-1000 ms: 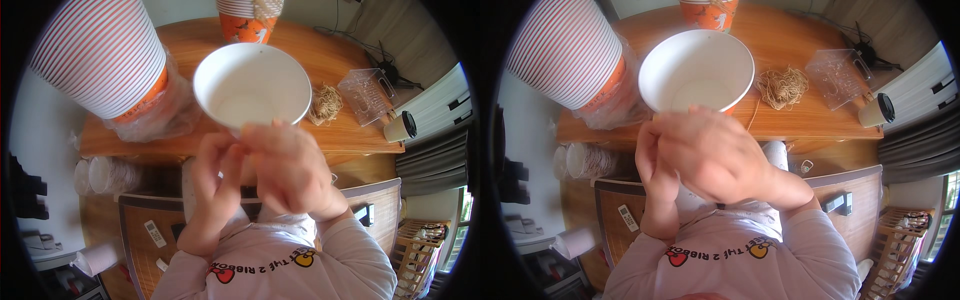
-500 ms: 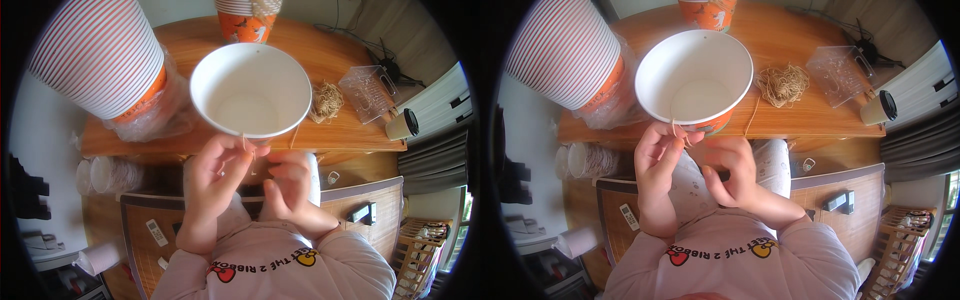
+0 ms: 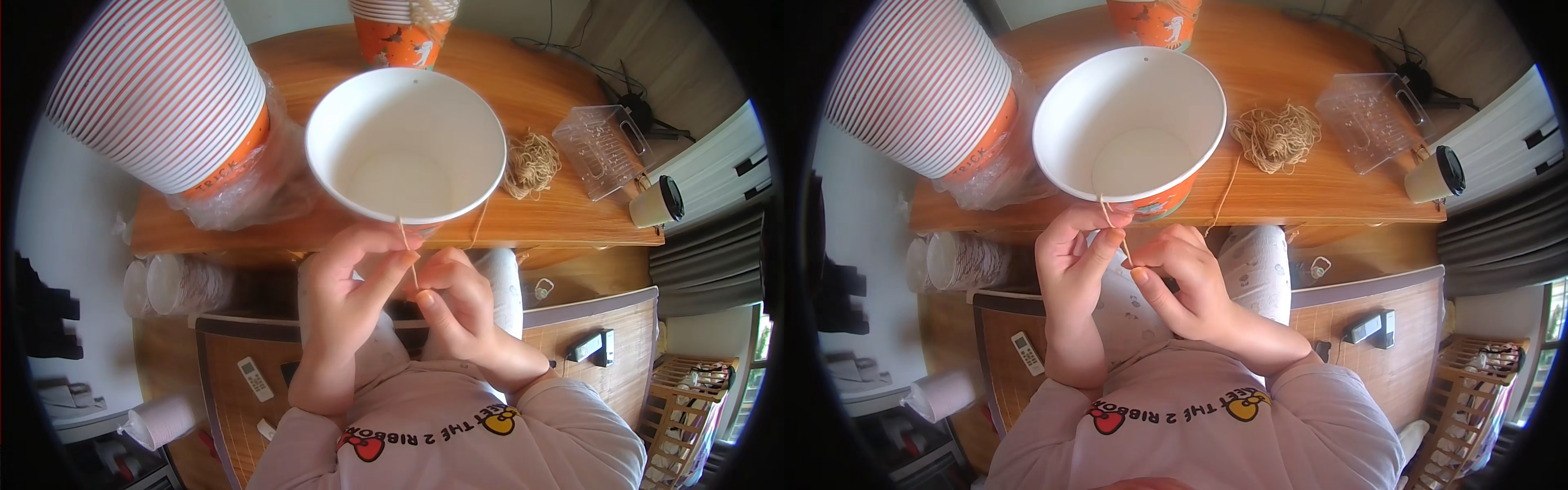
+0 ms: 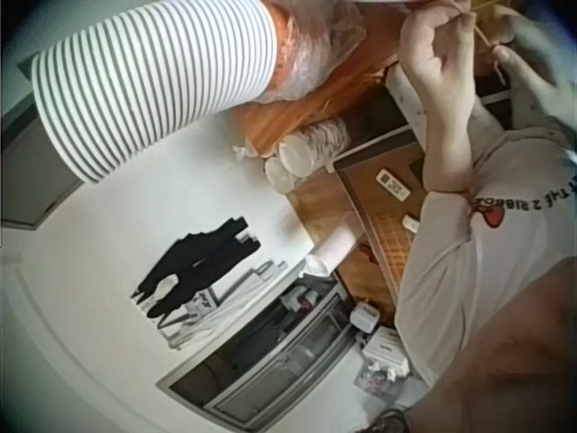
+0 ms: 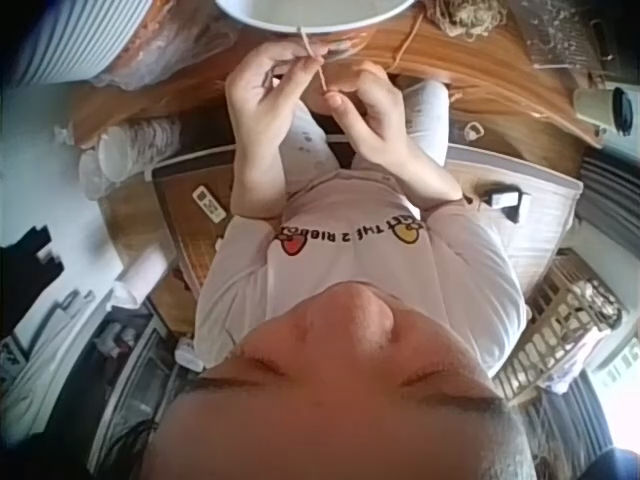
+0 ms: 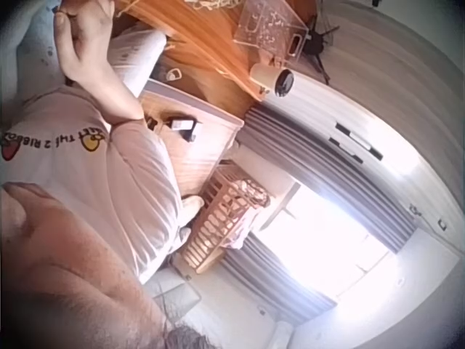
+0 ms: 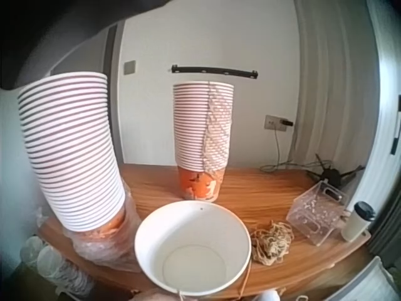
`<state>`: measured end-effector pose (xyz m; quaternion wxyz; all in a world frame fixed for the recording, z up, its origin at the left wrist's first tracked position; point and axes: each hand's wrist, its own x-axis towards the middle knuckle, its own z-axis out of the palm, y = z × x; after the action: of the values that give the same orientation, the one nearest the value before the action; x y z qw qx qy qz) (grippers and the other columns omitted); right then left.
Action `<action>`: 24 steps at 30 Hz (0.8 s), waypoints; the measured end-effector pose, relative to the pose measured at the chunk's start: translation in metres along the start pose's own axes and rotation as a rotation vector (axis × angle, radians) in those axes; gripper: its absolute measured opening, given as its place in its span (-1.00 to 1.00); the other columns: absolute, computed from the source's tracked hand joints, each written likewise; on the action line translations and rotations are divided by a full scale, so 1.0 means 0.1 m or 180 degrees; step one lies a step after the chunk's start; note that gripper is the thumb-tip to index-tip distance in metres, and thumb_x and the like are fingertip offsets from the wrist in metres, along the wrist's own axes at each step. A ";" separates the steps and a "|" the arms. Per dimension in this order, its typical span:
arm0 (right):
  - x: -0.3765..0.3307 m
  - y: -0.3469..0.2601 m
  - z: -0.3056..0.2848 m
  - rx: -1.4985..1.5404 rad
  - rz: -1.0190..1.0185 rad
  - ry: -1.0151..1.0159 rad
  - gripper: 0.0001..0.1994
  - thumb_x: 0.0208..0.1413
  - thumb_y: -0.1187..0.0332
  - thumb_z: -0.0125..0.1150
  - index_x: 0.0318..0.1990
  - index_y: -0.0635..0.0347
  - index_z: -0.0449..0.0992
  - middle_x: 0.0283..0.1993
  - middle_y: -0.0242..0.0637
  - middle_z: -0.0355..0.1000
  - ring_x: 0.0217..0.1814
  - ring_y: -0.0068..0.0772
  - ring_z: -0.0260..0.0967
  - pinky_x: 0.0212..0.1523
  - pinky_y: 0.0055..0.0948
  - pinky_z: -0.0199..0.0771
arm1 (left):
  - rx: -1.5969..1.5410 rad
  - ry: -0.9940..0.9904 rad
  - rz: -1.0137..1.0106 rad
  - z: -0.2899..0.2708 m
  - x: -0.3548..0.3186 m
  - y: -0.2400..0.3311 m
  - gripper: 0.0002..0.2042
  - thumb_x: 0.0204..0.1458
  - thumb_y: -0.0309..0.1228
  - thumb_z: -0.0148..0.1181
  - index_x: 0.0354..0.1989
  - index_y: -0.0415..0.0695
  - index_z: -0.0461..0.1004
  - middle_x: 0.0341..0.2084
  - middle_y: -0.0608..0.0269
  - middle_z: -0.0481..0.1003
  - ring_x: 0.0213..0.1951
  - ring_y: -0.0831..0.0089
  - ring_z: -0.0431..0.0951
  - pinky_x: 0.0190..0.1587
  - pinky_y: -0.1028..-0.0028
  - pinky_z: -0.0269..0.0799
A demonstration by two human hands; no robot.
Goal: Tying rubber bands around paper bowls for packaging.
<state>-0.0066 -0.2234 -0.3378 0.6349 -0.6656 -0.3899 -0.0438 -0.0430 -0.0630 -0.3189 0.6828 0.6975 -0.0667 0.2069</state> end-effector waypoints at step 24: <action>-0.05 -0.01 -0.06 0.1740 0.0551 0.0406 -0.85 0.26 0.58 -0.03 -0.06 0.25 0.23 -0.14 -0.29 0.32 -0.14 -0.54 0.32 -0.06 -0.49 0.42 | -0.1033 0.0073 0.0113 0.10 0.02 -0.07 -0.91 0.21 -0.61 0.08 -0.15 -0.30 0.42 -0.18 0.18 0.52 -0.06 0.38 0.60 0.01 0.43 0.49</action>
<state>-0.0080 -0.2314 -0.3386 0.8153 -0.4965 -0.2883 0.0755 -0.0363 -0.0721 -0.3246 0.7834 0.5744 -0.1037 0.2134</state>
